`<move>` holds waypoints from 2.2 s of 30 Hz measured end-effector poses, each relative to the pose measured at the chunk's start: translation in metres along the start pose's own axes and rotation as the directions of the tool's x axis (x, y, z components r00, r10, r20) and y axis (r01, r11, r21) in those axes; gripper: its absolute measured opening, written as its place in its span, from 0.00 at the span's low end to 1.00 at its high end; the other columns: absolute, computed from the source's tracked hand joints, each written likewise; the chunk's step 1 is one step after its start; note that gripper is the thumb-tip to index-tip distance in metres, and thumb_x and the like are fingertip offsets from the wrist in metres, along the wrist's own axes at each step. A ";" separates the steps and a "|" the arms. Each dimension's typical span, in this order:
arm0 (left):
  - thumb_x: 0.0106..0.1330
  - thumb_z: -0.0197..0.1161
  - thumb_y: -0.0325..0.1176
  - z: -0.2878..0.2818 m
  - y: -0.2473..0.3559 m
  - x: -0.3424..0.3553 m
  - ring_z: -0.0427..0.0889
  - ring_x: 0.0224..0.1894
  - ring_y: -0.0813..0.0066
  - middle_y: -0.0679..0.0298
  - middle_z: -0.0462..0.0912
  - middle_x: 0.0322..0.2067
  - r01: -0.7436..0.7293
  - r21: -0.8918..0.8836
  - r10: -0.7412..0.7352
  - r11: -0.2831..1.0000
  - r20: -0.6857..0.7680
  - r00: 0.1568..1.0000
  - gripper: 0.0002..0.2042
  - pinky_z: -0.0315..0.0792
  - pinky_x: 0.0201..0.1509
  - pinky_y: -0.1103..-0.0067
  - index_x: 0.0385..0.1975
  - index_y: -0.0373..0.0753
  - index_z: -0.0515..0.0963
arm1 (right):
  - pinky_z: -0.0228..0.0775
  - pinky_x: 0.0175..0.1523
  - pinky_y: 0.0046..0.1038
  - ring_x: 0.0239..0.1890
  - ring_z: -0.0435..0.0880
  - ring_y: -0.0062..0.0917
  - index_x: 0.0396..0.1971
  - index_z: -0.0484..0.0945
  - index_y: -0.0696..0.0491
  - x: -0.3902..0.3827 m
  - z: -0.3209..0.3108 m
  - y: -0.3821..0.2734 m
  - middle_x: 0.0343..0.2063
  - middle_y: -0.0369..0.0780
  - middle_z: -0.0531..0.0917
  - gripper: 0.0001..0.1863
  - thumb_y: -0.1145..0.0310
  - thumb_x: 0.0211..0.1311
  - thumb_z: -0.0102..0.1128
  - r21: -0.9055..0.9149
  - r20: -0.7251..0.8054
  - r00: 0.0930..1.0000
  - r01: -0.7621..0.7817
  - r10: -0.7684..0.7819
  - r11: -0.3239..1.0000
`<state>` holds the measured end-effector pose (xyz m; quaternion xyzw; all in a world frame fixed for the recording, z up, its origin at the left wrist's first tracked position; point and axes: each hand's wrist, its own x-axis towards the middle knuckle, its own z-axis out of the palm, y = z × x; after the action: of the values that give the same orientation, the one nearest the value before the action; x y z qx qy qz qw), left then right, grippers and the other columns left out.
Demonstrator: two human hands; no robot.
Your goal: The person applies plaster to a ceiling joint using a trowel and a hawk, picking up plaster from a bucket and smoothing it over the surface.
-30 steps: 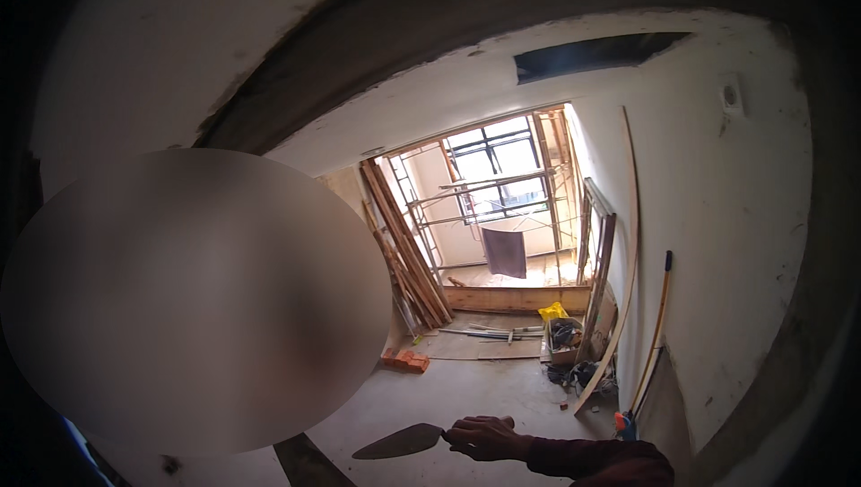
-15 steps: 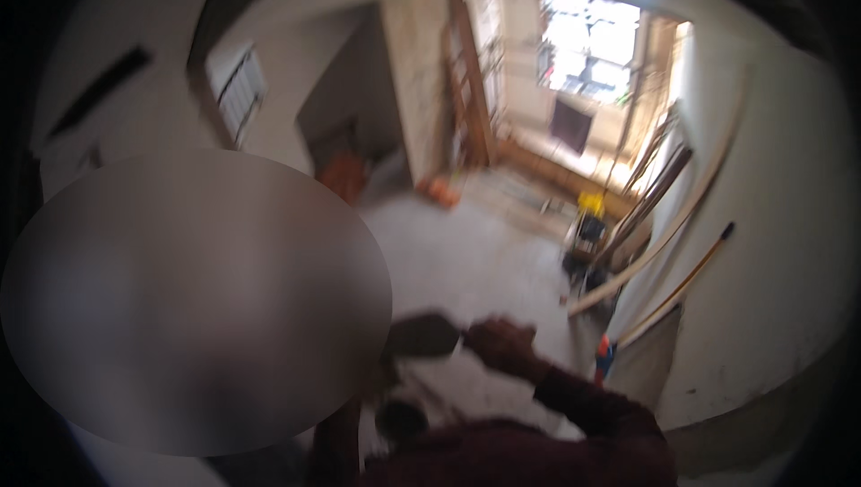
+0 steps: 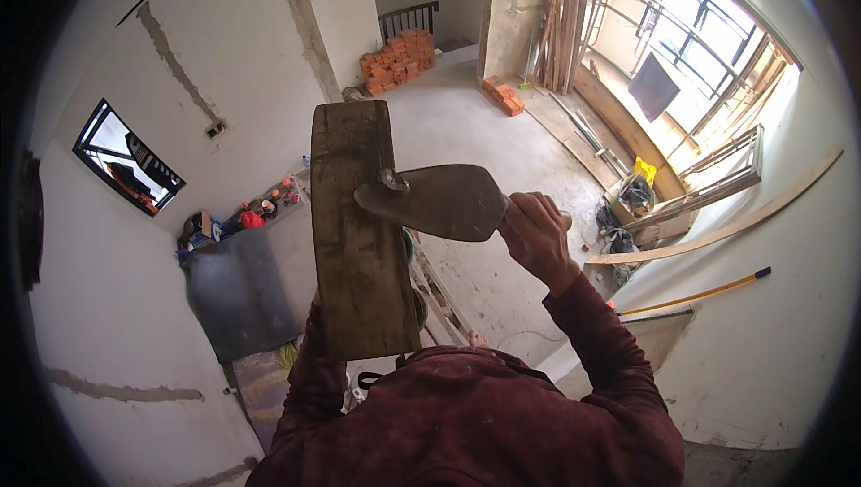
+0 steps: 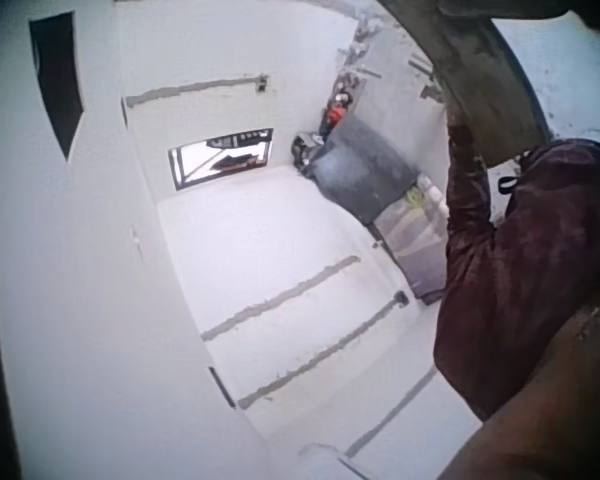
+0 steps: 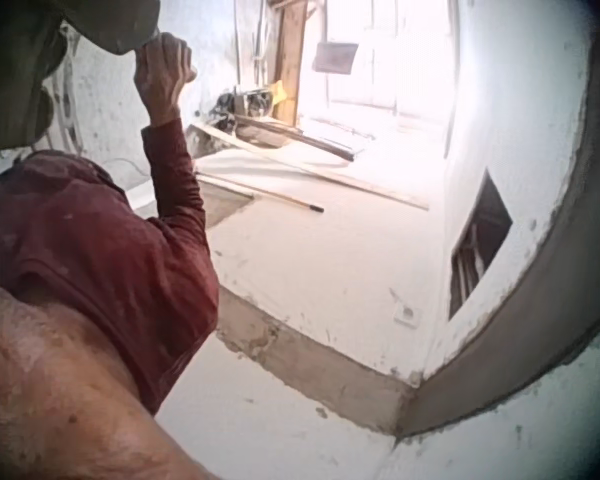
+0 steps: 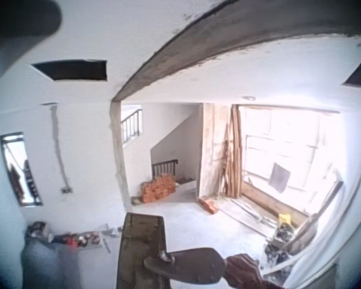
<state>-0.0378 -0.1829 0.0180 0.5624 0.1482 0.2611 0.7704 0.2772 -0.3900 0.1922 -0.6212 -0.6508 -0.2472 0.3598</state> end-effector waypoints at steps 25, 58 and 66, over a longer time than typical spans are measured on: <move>0.78 0.49 0.42 -0.029 0.029 -0.059 0.75 0.59 0.68 0.61 0.72 0.62 -0.144 -0.299 0.177 0.943 0.086 0.980 0.24 0.75 0.59 0.71 0.68 0.38 0.63 | 0.72 0.39 0.36 0.35 0.80 0.37 0.36 0.80 0.56 0.085 0.054 -0.057 0.34 0.41 0.80 0.14 0.72 0.50 0.74 0.078 -0.099 0.995 0.023 -0.015 0.997; 0.78 0.45 0.46 0.040 -0.176 -0.205 0.71 0.64 0.64 0.60 0.71 0.64 0.017 -0.593 -0.432 0.805 -0.567 0.701 0.24 0.67 0.66 0.66 0.68 0.41 0.62 | 0.75 0.36 0.34 0.34 0.82 0.38 0.38 0.79 0.59 -0.076 0.180 -0.013 0.34 0.44 0.80 0.14 0.75 0.52 0.73 0.498 0.535 0.838 -0.205 -0.112 0.843; 0.78 0.44 0.47 0.102 -0.273 -0.319 0.70 0.65 0.64 0.59 0.71 0.64 0.046 -0.767 -0.724 0.640 -0.582 0.371 0.25 0.65 0.67 0.65 0.68 0.41 0.62 | 0.74 0.36 0.41 0.34 0.82 0.45 0.38 0.73 0.57 -0.262 0.312 -0.031 0.33 0.46 0.80 0.09 0.70 0.62 0.63 0.427 0.810 0.585 -0.534 -0.045 0.730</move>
<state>-0.1820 -0.5082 -0.2278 -0.0047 0.5516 0.3321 0.7651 0.1888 -0.3186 -0.1997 -0.5939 -0.6825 0.3361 0.2618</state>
